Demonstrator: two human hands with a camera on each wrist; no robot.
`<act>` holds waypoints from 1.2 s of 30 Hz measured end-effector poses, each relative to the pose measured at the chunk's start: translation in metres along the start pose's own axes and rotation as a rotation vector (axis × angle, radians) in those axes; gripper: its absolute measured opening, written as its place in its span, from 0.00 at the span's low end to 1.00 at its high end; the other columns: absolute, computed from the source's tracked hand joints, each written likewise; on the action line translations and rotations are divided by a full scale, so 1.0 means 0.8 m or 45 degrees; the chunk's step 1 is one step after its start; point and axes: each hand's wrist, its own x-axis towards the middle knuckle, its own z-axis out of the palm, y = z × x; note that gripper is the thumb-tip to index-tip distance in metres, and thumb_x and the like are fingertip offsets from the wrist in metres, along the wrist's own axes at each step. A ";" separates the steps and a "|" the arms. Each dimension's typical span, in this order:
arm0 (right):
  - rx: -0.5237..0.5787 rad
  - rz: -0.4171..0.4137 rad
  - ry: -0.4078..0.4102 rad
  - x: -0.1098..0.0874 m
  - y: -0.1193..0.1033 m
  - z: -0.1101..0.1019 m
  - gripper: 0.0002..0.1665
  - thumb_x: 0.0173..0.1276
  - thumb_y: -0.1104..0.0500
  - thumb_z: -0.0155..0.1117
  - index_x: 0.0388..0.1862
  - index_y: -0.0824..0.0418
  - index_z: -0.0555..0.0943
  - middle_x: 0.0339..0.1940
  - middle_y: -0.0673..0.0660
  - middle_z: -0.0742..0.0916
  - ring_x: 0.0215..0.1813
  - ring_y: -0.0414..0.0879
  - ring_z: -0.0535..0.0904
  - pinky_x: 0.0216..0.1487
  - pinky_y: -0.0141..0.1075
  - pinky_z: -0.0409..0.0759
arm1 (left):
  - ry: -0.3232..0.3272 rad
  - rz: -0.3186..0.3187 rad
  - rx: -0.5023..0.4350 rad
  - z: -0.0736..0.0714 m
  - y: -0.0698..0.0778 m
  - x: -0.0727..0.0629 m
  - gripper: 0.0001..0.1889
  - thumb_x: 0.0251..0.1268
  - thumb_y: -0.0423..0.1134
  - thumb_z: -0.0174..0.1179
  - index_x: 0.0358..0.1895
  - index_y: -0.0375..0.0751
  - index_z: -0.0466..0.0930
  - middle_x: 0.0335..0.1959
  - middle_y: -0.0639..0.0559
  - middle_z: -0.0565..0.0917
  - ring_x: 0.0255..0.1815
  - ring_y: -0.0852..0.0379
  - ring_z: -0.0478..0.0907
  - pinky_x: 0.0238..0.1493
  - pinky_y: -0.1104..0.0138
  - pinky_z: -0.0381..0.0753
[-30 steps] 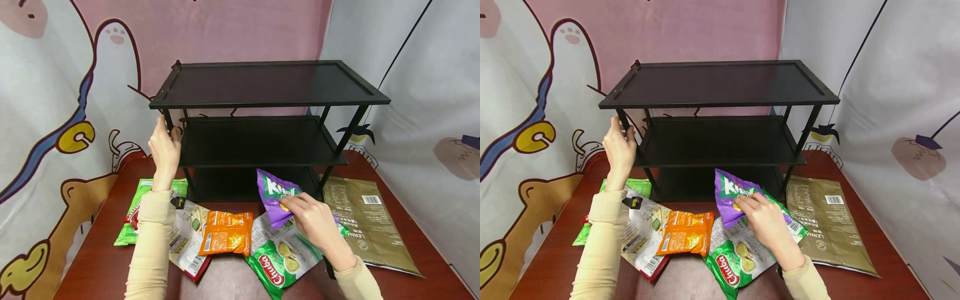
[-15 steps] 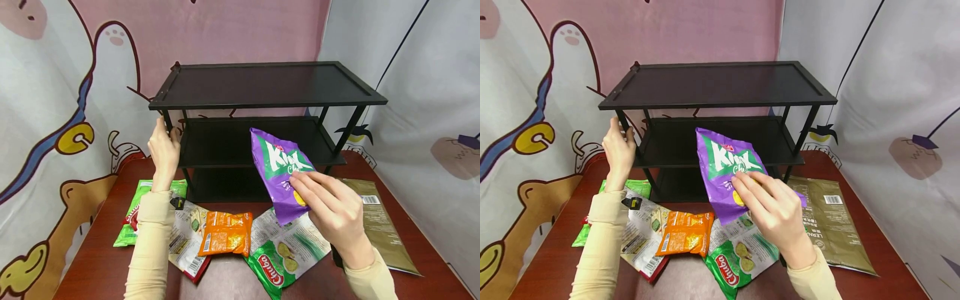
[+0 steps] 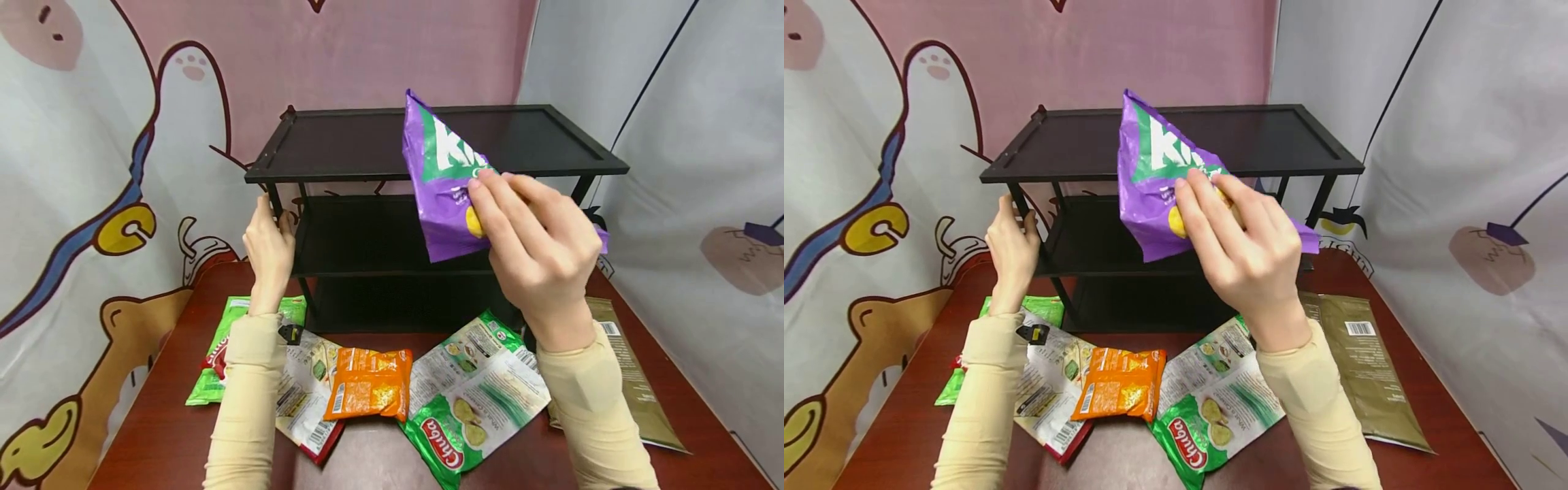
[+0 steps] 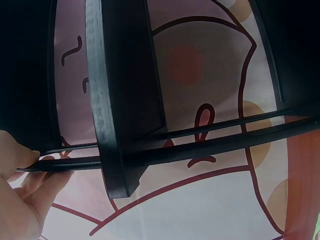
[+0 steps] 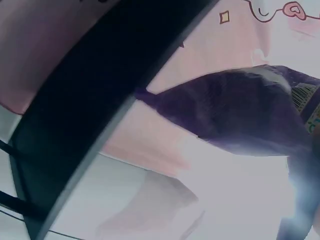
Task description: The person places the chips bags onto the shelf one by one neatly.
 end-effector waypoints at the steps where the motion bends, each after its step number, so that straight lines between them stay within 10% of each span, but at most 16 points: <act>1: -0.011 -0.001 0.008 0.005 0.002 0.004 0.17 0.55 0.70 0.65 0.43 0.58 0.87 0.41 0.52 0.90 0.38 0.54 0.85 0.35 0.48 0.80 | 0.001 -0.003 -0.001 0.000 0.000 0.000 0.13 0.68 0.35 0.53 0.50 0.30 0.73 0.34 0.33 0.80 0.32 0.34 0.78 0.34 0.46 0.72; 14: -0.062 -0.143 -0.040 0.052 0.007 0.049 0.11 0.64 0.67 0.60 0.43 0.61 0.85 0.43 0.53 0.90 0.40 0.52 0.84 0.36 0.45 0.80 | 0.013 -0.005 0.003 0.000 0.000 0.000 0.12 0.67 0.35 0.54 0.49 0.31 0.73 0.33 0.34 0.80 0.32 0.34 0.78 0.34 0.45 0.71; 26: -0.083 -0.357 -0.526 0.022 0.003 0.100 0.13 0.70 0.64 0.54 0.45 0.63 0.84 0.44 0.58 0.89 0.43 0.52 0.83 0.41 0.40 0.81 | 0.008 -0.007 -0.001 0.001 0.000 -0.001 0.12 0.68 0.35 0.53 0.47 0.30 0.73 0.33 0.34 0.80 0.33 0.34 0.79 0.34 0.46 0.72; 36: 0.115 -0.091 -1.013 0.030 -0.017 0.121 0.14 0.67 0.64 0.50 0.46 0.57 0.81 0.43 0.53 0.89 0.38 0.52 0.85 0.38 0.42 0.81 | -0.001 -0.013 0.011 -0.002 0.000 0.001 0.11 0.67 0.35 0.54 0.46 0.30 0.73 0.33 0.35 0.79 0.34 0.34 0.79 0.35 0.45 0.71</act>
